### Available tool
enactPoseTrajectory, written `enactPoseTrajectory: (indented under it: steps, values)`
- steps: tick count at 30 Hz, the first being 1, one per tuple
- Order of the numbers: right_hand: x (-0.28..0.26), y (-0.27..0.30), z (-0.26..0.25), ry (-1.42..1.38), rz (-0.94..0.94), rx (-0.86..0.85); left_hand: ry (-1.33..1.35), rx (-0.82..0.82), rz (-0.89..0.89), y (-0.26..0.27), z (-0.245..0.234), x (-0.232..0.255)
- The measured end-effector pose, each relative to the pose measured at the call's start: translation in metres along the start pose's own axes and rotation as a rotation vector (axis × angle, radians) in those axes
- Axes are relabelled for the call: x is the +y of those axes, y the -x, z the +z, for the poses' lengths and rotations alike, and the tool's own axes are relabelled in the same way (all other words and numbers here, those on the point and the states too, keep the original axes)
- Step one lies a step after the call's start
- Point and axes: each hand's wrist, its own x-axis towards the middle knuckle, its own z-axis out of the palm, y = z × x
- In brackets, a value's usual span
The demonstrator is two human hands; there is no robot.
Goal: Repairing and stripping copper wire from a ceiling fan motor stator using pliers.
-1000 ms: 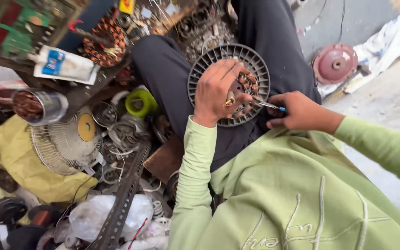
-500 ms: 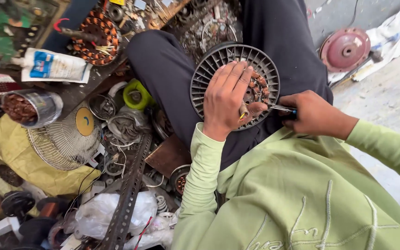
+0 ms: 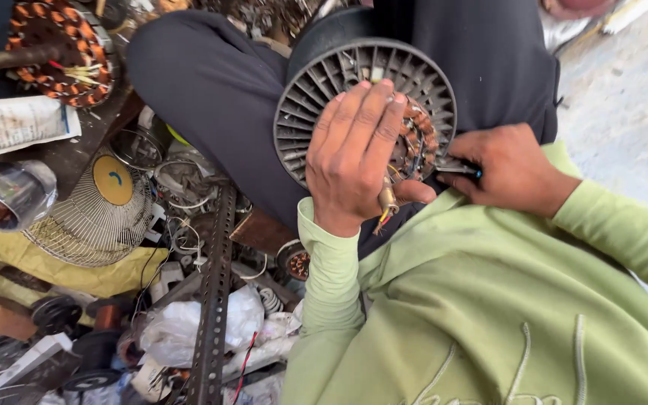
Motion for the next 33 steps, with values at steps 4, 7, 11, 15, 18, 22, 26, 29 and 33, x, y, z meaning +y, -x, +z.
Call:
enactPoseTrajectory:
  steps: [4, 7, 11, 15, 18, 22, 26, 29, 33]
  values:
    - [0.005, 0.001, 0.008, 0.074, 0.020, 0.023, -0.003, 0.012, 0.013, -0.003, 0.000, -0.001]
    - [0.000, 0.006, 0.008, 0.085, 0.019, 0.037, 0.002, 0.008, -0.009, 0.002, -0.004, 0.001]
    - [-0.013, 0.005, -0.015, 0.067, -0.004, -0.005, 0.014, 0.099, 0.020, -0.002, -0.009, -0.005]
    - [-0.047, 0.008, -0.054, -0.040, -0.124, 0.032, 0.083, 0.150, 0.009, 0.003, -0.008, -0.007]
    - [-0.060, 0.027, -0.054, 0.322, -0.156, 0.131, 0.111, 0.178, 0.045, 0.006, -0.006, -0.013]
    - [-0.053, 0.032, -0.044, 0.369, -0.159, 0.180, 0.107, 0.203, 0.053, 0.008, -0.007, -0.010]
    - [-0.048, 0.027, -0.049, 0.251, -0.183, 0.146, 0.140, 0.218, 0.045, 0.007, -0.006, -0.012]
    - [-0.051, 0.022, -0.057, 0.236, -0.239, 0.143, 0.156, 0.231, 0.039, 0.005, -0.008, -0.012]
    - [-0.059, 0.032, -0.052, 0.376, -0.115, 0.098, 0.150, 0.237, 0.012, 0.007, -0.008, -0.010]
